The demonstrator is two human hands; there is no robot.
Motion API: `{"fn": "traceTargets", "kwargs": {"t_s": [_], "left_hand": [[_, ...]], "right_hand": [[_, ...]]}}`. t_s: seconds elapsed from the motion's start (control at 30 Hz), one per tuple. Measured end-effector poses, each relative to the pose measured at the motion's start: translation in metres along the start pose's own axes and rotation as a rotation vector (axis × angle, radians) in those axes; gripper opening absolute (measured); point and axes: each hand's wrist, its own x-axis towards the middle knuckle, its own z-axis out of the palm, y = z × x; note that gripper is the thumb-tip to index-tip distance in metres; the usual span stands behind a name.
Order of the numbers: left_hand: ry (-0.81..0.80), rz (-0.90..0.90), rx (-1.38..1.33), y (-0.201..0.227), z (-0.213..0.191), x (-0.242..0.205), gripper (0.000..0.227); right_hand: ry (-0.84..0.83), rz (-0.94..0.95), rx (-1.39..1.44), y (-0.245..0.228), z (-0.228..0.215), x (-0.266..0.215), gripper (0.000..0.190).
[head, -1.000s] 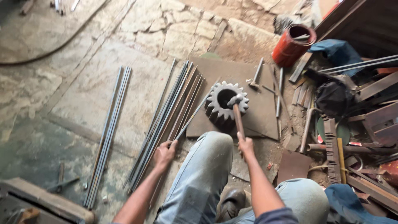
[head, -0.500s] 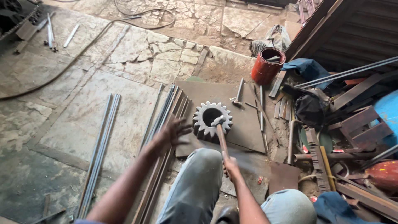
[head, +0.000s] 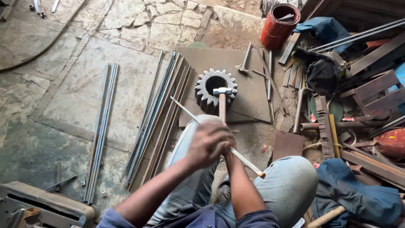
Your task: The person sits on the floor and repeatedly strikes a metal rod with a hammer. The rod is positioned on a large gear-like metal object that serves as a makeshift anvil. The person adjusts the rod's position between strikes.
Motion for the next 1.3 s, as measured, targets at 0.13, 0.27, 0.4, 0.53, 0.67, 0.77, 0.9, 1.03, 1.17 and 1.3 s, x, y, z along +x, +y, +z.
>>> {"fn": "traceTargets", "kwargs": {"t_s": [0.13,0.27,0.4,0.53,0.67,0.77,0.9,1.03,1.17,1.3], "left_hand": [[0.028,-0.091,-0.202,-0.014,0.03,0.001,0.028],[0.703,0.168,0.137,-0.05,0.016,0.063,0.041],[0.658,0.018,-0.368,-0.031,-0.052,0.121,0.039],[0.51,0.209,0.283,-0.009,-0.078,0.142,0.034],[0.119,-0.45,0.243,-0.044,-0.041,0.12,0.024],[0.058,-0.436,0.105,-0.076,0.005,0.088,0.017],[0.064,-0.549,-0.449,-0.076,0.07,0.049,0.034],[0.031,-0.735,-1.248,-0.076,0.08,0.062,0.058],[0.006,-1.006,-1.545,-0.065,0.07,0.095,0.055],[0.027,-0.897,-1.843,-0.054,0.068,0.103,0.05]], "right_hand": [[-0.03,-0.004,-0.089,-0.002,-0.019,-0.01,0.049],[0.056,0.017,-0.135,-0.005,-0.027,0.001,0.048],[0.258,0.071,-0.131,-0.004,-0.019,-0.005,0.052],[0.239,0.019,-0.156,-0.005,-0.014,-0.006,0.05],[0.222,0.06,-0.154,-0.007,-0.008,-0.005,0.052],[0.234,0.054,-0.192,-0.004,-0.009,-0.005,0.051],[0.347,0.116,-0.165,-0.002,-0.024,-0.006,0.051],[0.258,0.089,-0.22,-0.002,-0.055,0.001,0.043],[0.352,0.068,-0.405,0.006,-0.08,0.0,0.045],[0.492,-0.008,-0.689,0.014,-0.088,-0.011,0.06]]}}
